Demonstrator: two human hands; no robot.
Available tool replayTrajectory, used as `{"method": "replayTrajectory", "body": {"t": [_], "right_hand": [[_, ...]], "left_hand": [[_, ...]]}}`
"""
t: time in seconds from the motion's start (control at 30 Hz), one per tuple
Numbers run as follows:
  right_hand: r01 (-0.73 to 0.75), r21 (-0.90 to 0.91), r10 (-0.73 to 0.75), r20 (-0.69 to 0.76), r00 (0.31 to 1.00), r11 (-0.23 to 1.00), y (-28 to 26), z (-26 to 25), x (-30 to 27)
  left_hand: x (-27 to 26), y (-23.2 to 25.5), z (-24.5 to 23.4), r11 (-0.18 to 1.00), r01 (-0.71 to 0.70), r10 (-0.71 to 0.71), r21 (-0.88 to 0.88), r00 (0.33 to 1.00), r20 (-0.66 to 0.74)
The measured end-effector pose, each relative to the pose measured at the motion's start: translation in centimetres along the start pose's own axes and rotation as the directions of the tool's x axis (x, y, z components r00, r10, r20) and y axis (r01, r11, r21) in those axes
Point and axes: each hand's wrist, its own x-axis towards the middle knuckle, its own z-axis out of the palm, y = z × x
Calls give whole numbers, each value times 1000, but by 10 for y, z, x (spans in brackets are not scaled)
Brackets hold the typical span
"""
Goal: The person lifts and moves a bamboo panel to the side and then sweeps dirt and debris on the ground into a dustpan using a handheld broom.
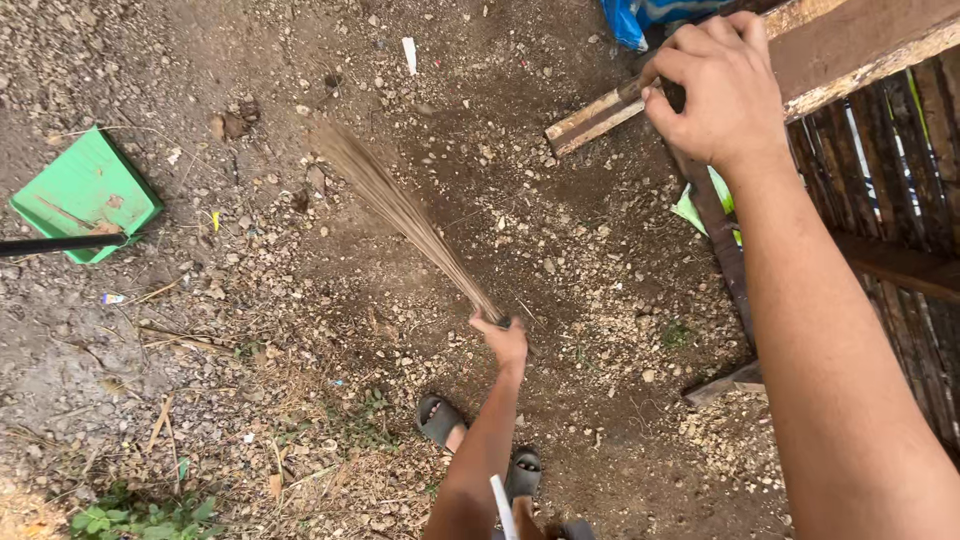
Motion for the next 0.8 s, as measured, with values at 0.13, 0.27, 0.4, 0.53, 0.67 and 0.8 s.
{"method": "replayTrajectory", "body": {"t": [0.13, 0.27, 0.4, 0.53, 0.67, 0.8], "right_hand": [[-12, -4, 12, 13, 1000, 1000, -2, 2, 2], [-19, -5, 20, 9, 1000, 1000, -4, -2, 1], [-18, 7, 18, 27, 999, 1000, -4, -1, 4], [-20, 16, 20, 26, 999, 1000, -5, -1, 6], [-7, 0, 7, 20, 1000, 1000, -3, 0, 6], [-6, -8, 6, 36, 999, 1000, 5, 2, 3]], "left_hand": [[-40, -58, 4, 985, 119, -152, 129, 944, 292], [-37, -86, -25, 908, 255, -386, 333, 818, 426], [10, -68, -64, 875, 337, -431, 348, 869, 242], [14, -41, -55, 961, 29, -10, 274, 997, -72], [5, -10, -17, 999, 21, -23, -26, 995, -96], [37, 8, -10, 974, 149, -127, -169, 983, 135]]}}
